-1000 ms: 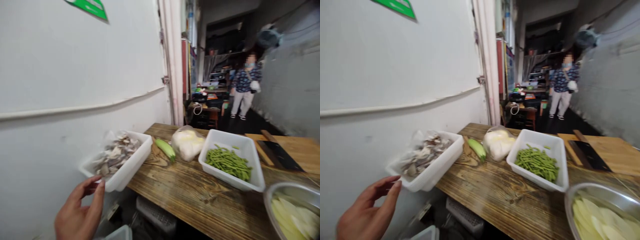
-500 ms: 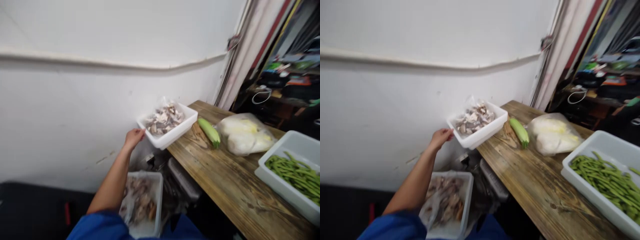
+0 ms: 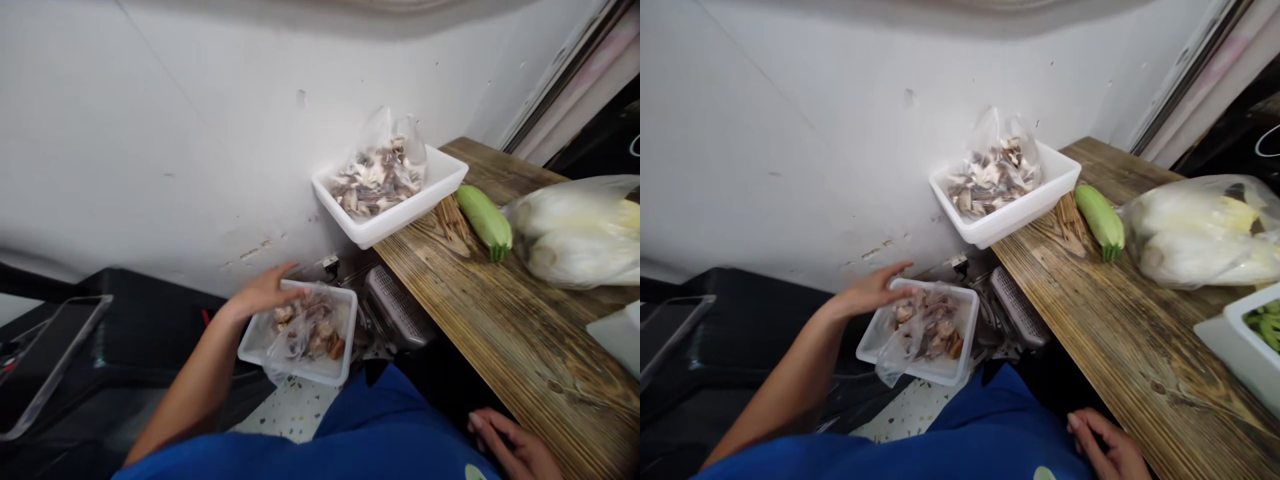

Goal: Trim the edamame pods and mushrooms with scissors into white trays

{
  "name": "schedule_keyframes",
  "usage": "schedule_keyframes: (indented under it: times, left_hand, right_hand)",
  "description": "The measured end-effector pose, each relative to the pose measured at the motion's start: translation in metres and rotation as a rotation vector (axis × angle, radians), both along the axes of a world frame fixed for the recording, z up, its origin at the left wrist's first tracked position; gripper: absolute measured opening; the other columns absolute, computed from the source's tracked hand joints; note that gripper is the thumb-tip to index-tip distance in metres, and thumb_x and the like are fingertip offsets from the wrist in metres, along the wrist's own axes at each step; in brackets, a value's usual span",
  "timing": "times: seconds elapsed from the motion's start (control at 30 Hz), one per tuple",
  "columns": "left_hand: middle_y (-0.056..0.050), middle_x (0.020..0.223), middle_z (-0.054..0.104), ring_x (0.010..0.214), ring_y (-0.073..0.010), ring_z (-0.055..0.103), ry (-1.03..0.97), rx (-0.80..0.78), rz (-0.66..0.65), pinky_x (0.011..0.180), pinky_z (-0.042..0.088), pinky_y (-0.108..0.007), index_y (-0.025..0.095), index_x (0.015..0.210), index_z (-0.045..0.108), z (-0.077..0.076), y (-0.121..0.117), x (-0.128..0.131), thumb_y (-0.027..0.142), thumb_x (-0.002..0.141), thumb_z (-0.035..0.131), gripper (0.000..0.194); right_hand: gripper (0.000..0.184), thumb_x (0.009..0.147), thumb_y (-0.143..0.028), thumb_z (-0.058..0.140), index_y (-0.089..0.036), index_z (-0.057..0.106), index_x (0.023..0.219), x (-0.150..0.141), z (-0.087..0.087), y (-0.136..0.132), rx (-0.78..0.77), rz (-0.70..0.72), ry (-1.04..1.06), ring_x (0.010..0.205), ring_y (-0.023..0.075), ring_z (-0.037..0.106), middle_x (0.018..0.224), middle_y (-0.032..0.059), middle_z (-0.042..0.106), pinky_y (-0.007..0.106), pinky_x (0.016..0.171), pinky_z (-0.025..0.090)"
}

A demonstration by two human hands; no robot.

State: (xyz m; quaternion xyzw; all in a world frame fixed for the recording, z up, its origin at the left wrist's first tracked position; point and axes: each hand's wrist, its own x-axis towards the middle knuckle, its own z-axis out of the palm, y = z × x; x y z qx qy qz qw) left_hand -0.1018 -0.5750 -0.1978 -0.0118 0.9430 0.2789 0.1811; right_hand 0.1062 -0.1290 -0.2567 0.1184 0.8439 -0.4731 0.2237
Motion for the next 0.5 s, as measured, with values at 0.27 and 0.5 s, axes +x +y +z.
schedule_keyframes:
  times: [0.27,0.5]
  left_hand:
    - [-0.021,0.164,0.025,0.151,-0.043,0.018,-0.201,-0.311,0.13,0.112,0.031,-0.064,0.024,0.155,0.034,-0.094,-0.033,0.092,0.037,0.059,0.08,0.108]
    - [-0.006,0.147,0.057,0.136,-0.0265,0.051,0.009,0.194,0.549,0.106,0.047,-0.034,0.02,0.146,0.049,-0.129,-0.115,0.085,0.038,0.08,0.051,0.068]
  right_hand:
    - [0.061,0.085,-0.075,0.046,-0.021,0.063,0.061,-0.004,-0.005,-0.002,-0.035,0.026,-0.007,0.062,0.0191,0.057,0.062,0.0043,0.06,0.027,0.061,0.047]
    - [0.051,0.089,-0.063,0.047,-0.019,0.064,0.07,-0.038,-0.012,-0.031,-0.151,0.234,-0.05,0.068,0.0197,0.059,0.067,0.0041,0.063,0.028,0.064,0.044]
